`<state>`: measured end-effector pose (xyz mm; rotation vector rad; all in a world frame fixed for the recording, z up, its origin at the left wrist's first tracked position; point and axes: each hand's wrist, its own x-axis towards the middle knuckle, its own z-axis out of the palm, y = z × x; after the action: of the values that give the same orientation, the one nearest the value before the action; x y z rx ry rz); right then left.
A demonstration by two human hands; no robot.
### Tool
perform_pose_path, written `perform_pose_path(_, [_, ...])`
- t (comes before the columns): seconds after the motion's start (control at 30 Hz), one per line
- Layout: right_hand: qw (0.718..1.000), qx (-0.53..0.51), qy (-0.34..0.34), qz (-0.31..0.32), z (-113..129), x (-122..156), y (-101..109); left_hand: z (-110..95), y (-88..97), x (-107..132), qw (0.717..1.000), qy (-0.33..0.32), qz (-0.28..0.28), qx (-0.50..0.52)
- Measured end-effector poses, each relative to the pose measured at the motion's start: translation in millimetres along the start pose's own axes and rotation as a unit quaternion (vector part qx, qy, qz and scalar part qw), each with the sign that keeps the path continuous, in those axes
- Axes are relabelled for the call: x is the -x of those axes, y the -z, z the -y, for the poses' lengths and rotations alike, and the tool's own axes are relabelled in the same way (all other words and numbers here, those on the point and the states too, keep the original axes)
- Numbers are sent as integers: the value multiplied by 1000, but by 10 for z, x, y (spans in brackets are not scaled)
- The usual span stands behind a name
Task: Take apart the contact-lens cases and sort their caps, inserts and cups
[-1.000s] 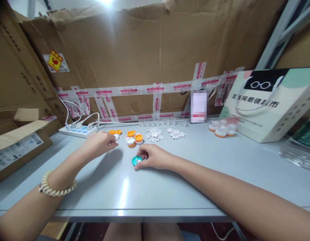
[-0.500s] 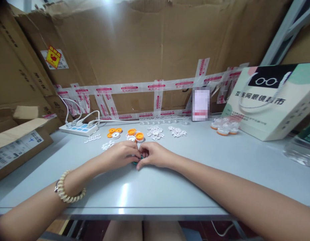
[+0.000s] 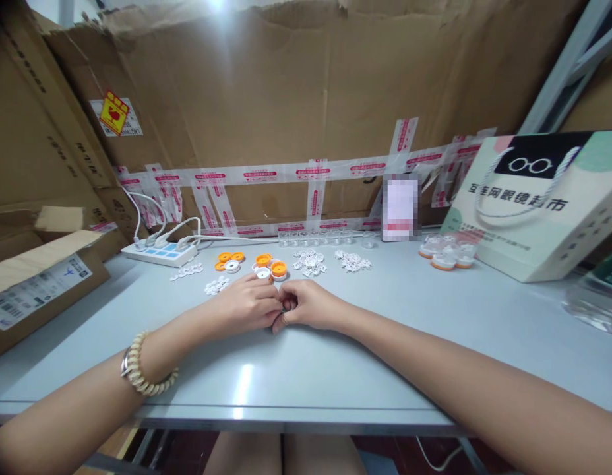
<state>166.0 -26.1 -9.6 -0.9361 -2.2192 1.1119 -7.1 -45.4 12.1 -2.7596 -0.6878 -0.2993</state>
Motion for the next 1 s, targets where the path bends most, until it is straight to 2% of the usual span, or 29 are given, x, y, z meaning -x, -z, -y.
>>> perform_pose_path(0.13, [1000,-8,4,5,1,-1,8,-7,-2,-33,996,45,-22,74])
perform_pose_path(0.27, [1000,0,-9,8,13,15,24,101,172,13,993,88,-28,80])
perform_pose_path(0.33, [1000,6,-17,8,23,27,31,253,296,113,991,125,10,36])
perform_pose_path(0.43, [1000,12,-23,8,30,37,38,538,435,315,975,195,98,-37])
perform_pose_path(0.57, [1000,18,-12,16,24,39,41,747,478,467,939,271,189,-93])
perform_pose_path(0.77, [999,33,9,22,21,45,45,659,446,385,911,302,247,-130])
perform_pose_path(0.93, [999,36,12,22,33,48,51,641,445,387,910,299,261,-118])
perform_pose_path(1.0, [999,34,12,24,37,50,56,631,456,396,917,300,242,-102])
